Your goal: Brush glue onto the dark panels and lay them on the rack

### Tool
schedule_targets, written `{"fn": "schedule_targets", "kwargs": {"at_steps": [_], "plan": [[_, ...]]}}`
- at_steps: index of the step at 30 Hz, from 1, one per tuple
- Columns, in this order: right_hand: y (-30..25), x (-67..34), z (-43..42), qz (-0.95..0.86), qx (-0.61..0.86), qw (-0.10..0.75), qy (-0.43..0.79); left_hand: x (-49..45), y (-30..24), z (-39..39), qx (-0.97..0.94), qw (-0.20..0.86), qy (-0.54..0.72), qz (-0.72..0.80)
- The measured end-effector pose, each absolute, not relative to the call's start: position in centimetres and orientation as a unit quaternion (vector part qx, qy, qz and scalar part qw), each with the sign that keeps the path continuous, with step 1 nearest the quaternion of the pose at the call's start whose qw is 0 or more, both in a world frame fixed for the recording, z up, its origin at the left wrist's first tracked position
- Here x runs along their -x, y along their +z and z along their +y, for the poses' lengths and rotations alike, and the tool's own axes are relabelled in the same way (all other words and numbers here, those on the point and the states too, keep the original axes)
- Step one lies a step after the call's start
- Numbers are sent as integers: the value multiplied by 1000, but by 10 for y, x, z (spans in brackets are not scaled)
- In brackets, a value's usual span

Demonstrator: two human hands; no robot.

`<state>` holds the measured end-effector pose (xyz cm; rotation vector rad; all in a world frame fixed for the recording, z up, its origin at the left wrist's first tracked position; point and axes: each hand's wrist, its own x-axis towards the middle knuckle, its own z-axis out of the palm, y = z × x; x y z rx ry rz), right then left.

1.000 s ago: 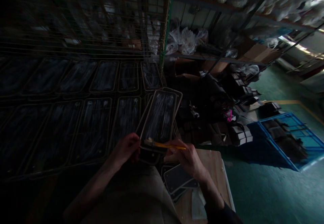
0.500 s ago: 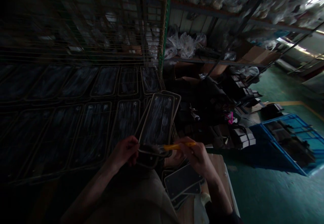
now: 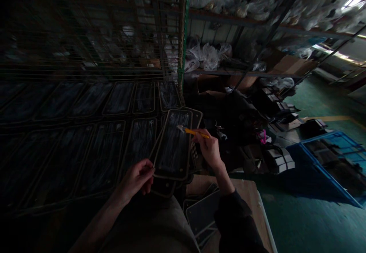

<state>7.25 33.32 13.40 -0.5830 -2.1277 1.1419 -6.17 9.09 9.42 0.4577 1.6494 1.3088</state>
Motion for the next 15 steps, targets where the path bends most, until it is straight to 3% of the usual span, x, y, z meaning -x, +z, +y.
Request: {"fn": "schedule_targets", "kwargs": {"at_steps": [6, 15], "plan": [[145, -110, 308, -789, 230, 222, 524, 59, 89, 90, -168, 467, 535, 684], [128, -53, 374, -777, 259, 393, 419, 63, 93, 93, -182, 492, 512, 680]]}}
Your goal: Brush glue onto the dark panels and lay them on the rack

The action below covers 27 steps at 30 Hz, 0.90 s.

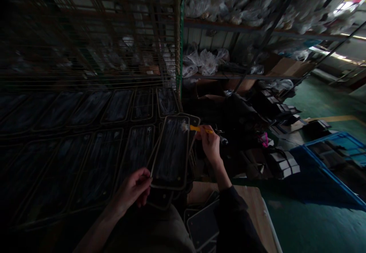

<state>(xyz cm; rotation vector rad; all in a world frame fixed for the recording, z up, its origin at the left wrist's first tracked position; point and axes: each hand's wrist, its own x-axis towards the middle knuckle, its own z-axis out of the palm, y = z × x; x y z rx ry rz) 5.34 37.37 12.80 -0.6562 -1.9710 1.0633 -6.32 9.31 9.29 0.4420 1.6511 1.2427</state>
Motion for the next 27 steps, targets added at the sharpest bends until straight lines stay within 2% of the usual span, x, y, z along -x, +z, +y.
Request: {"fn": "schedule_targets", "kwargs": {"at_steps": [3, 10, 17, 27], "plan": [[124, -35, 375, -780, 250, 411, 401, 63, 93, 94, -182, 492, 509, 683], [115, -6, 373, -828, 144, 349, 414, 59, 95, 95, -172, 471, 514, 696], [113, -16, 381, -848, 210, 376, 310, 54, 94, 95, -155, 452, 539, 694], [118, -56, 346, -838, 293, 394, 239, 55, 91, 92, -164, 448, 553, 683]]}}
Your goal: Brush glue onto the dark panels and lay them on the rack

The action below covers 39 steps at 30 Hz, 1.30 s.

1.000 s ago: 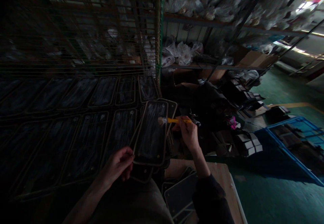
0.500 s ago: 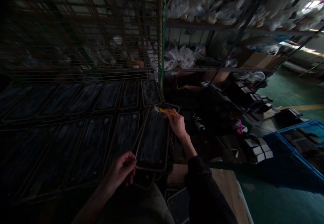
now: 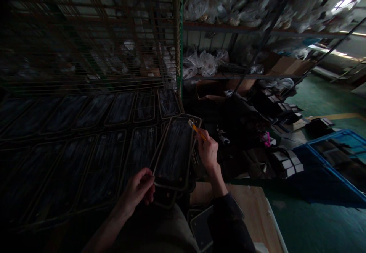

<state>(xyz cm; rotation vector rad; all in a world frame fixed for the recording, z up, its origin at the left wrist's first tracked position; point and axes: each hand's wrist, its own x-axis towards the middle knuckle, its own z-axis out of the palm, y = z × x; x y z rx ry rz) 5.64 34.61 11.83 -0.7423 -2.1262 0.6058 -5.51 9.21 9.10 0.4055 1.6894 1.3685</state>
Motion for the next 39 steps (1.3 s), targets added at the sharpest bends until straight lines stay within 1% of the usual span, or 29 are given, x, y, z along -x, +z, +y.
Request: {"fn": "schedule_targets", "kwargs": {"at_steps": [5, 10, 16, 20, 22, 24, 26, 28, 34, 39], "plan": [[133, -65, 329, -826, 281, 411, 262, 58, 92, 92, -161, 464, 550, 675], [127, -39, 349, -835, 245, 402, 285, 58, 97, 92, -173, 457, 546, 680], [120, -27, 358, -875, 227, 338, 261, 56, 101, 93, -163, 453, 550, 682], [136, -46, 338, -866, 179, 303, 355, 57, 98, 93, -145, 455, 560, 677], [144, -57, 329, -830, 187, 329, 409, 58, 97, 93, -144, 457, 563, 673], [148, -66, 324, -777, 221, 389, 443, 58, 97, 92, -155, 467, 557, 669], [147, -74, 320, -731, 256, 443, 451, 58, 102, 91, -164, 480, 551, 662], [142, -81, 316, -708, 286, 474, 439, 58, 110, 90, -161, 487, 558, 652], [114, -92, 293, -708, 329, 495, 383, 60, 142, 99, -181, 525, 604, 571], [113, -104, 272, -738, 326, 472, 355, 62, 143, 109, -158, 547, 621, 539]]}}
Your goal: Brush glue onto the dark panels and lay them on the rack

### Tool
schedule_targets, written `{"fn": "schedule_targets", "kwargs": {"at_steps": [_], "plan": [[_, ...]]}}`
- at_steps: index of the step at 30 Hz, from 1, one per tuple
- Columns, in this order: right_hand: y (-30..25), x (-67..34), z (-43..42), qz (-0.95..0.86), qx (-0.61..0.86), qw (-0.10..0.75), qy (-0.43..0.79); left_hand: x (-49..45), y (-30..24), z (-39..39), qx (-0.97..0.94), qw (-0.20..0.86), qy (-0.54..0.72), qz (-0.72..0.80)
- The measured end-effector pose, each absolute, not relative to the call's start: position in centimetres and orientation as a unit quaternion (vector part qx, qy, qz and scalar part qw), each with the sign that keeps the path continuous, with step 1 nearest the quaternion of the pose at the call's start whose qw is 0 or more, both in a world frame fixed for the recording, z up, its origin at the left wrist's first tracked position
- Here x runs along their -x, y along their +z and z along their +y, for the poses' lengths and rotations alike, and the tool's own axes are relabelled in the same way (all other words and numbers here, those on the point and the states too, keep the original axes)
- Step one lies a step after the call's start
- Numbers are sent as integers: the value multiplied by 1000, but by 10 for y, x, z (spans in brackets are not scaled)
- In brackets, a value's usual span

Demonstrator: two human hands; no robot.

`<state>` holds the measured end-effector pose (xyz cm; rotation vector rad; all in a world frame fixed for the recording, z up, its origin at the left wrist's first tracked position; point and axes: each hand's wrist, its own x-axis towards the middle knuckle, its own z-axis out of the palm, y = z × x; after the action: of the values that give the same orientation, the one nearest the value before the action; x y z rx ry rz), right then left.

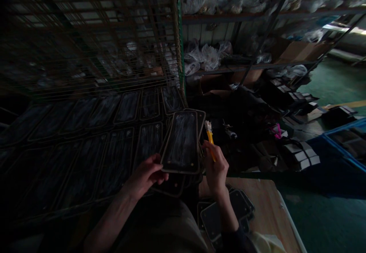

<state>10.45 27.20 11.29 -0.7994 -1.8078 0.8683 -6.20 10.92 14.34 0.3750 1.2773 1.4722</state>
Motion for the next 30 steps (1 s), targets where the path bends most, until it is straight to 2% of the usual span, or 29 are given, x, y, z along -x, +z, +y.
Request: {"fn": "schedule_targets", "kwargs": {"at_steps": [2, 8, 14, 20, 22, 27, 30], "plan": [[120, -114, 263, -752, 317, 448, 364, 62, 138, 110, -163, 541, 610, 555], [145, -132, 226, -847, 227, 308, 368, 64, 121, 106, -191, 533, 543, 620], [148, -138, 174, -863, 227, 251, 375, 69, 120, 100, -204, 546, 571, 578], [145, -153, 152, -827, 301, 273, 389, 71, 112, 96, -208, 549, 583, 561], [148, -156, 155, -797, 353, 317, 375, 72, 111, 96, -211, 545, 583, 565], [148, -150, 168, -665, 452, 492, 333, 76, 123, 95, -248, 511, 591, 573], [132, -138, 176, -676, 451, 508, 287, 82, 139, 99, -243, 515, 627, 531]]}}
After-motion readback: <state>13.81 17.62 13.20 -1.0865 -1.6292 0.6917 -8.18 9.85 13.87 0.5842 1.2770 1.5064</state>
